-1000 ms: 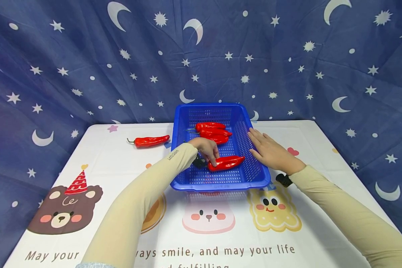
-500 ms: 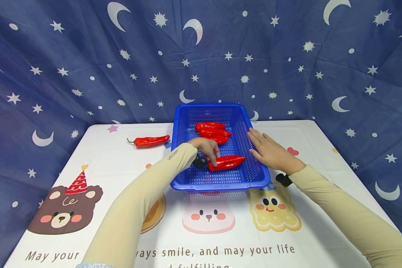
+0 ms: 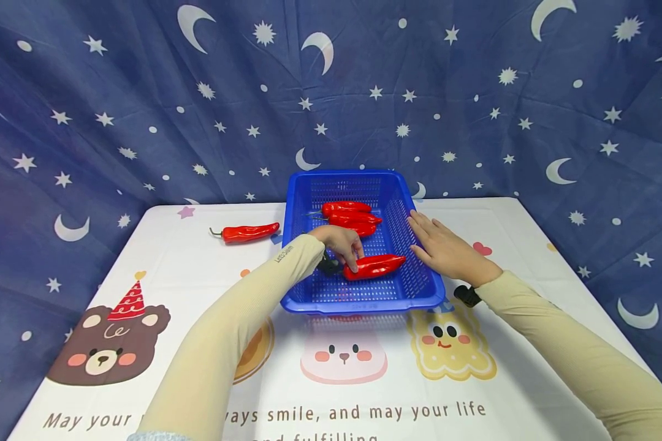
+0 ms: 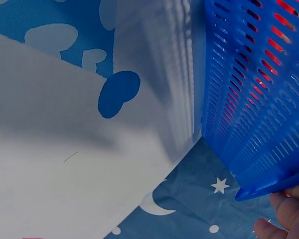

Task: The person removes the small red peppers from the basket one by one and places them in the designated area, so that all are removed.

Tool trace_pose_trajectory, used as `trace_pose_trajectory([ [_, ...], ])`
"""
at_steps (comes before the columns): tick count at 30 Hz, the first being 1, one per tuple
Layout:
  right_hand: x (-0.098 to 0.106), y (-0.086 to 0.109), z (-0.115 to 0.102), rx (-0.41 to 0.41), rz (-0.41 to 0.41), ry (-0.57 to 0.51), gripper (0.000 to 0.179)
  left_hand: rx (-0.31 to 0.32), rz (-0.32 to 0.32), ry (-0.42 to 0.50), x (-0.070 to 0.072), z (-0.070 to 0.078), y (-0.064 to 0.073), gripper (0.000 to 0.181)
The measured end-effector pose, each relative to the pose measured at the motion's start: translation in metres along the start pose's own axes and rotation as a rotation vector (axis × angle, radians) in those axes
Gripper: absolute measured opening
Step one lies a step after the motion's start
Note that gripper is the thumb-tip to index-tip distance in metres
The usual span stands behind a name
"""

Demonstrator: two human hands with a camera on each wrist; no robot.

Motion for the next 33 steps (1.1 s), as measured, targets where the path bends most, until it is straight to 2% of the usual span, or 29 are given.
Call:
trace_pose_trajectory([
  [6, 0.000, 0.000, -0.001, 0.014, 0.013, 0.005, 0.065, -0.005, 0.012, -0.014, 0.003, 0.002, 0.003, 0.039],
  [12, 0.000, 0.000, -0.001, 0.021, 0.018, 0.008, 0.064, -0.014, 0.022, 0.010, 0.006, 0.003, 0.007, 0.040],
  [24, 0.000, 0.000, 0.000, 0.017, 0.018, 0.009, 0.063, -0.006, 0.081, 0.063, 0.019, 0.005, 0.029, 0.039],
  [33, -0.002, -0.001, 0.001, 0.012, 0.018, 0.014, 0.064, -0.038, 0.117, 0.062, 0.020, 0.008, 0.040, 0.041],
])
Point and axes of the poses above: each hand's wrist, its own y-axis away from the middle knuckle, its own x-axis out of the back of the hand, z = x × y, the point moved 3 cm from there along -y, towards the middle knuckle, and after that the axes turned 4 degrees about -z, right-handed, at the moved point
